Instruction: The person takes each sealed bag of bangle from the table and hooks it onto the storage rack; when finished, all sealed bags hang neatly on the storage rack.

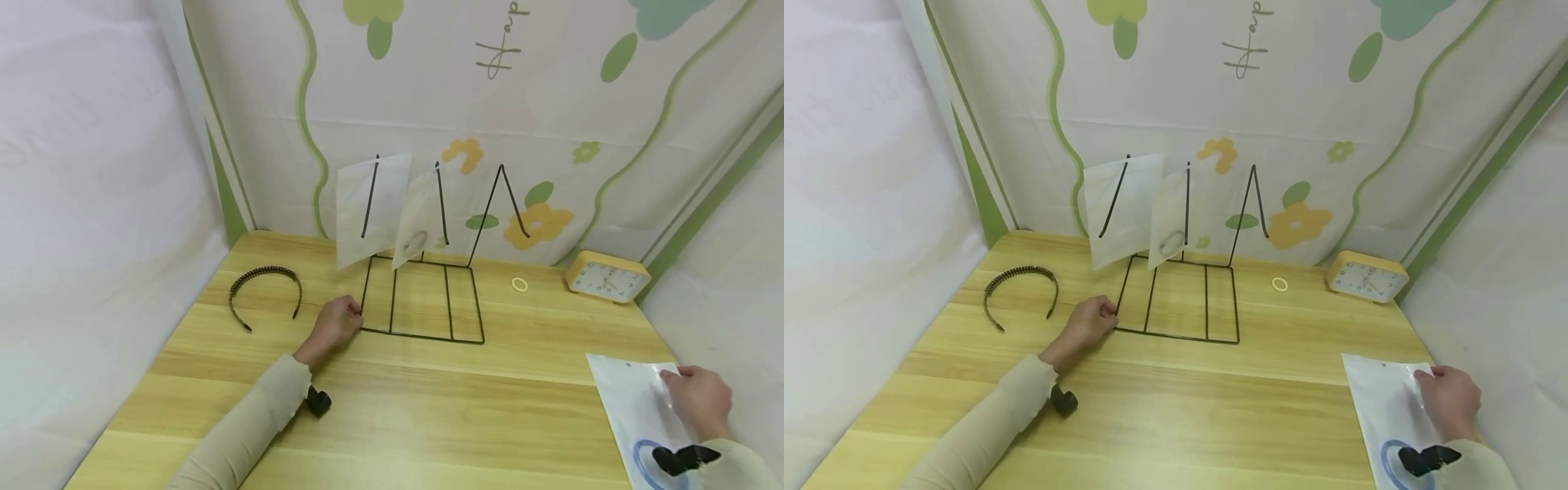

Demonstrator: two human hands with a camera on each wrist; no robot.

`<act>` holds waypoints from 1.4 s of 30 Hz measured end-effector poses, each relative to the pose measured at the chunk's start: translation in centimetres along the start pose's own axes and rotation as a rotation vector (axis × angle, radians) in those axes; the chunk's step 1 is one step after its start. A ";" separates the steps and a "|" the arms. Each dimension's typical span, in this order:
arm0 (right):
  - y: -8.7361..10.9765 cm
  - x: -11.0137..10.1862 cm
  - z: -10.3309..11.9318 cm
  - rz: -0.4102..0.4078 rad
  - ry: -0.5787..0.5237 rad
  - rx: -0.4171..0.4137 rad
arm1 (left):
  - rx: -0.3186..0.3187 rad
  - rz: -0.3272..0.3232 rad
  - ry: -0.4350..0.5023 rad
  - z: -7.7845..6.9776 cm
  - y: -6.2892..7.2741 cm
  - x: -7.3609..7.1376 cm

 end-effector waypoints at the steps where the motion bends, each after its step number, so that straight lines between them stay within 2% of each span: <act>1: -0.2 -0.1 0.1 0.022 0.004 0.001 | -0.002 -0.001 -0.001 0.0 0.0 -0.1; 3: -0.4 -0.4 0.3 0.068 0.011 0.006 | -0.005 -0.001 -0.001 -0.1 0.0 -0.2; 6: -0.3 -1.1 1.4 0.090 0.032 -0.031 | -0.001 0.009 0.002 -0.3 0.1 -0.2; 14: 0.6 -1.3 5.8 0.079 0.029 -0.208 | -0.019 0.004 0.001 -0.4 -0.1 -0.4; 18: 1.2 -0.9 7.5 0.078 -0.019 -0.225 | -0.012 0.005 -0.003 -0.4 -0.1 -0.5; 25: 2.6 -0.7 10.6 0.130 -0.106 -0.256 | -0.024 0.006 0.007 -0.3 0.0 -0.5; 32: 4.8 -1.1 14.8 0.117 -0.164 -0.390 | -0.019 0.013 0.021 -0.3 0.2 -0.2; 37: 6.3 -1.1 17.1 0.171 -0.284 -0.444 | -0.015 0.007 0.010 -0.3 0.2 -0.2; 42: 7.3 -0.9 18.8 0.273 -0.567 -0.516 | -0.013 0.001 0.008 -0.3 0.1 -0.2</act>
Point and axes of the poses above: each hand's wrist, its own y-axis away from the middle knuckle, its own x-axis out of the palm, z = x × y, the point moved 5 cm from there along -y, towards the middle knuckle, and after that the axes turned 9 degrees about z, right-handed, at the moved point
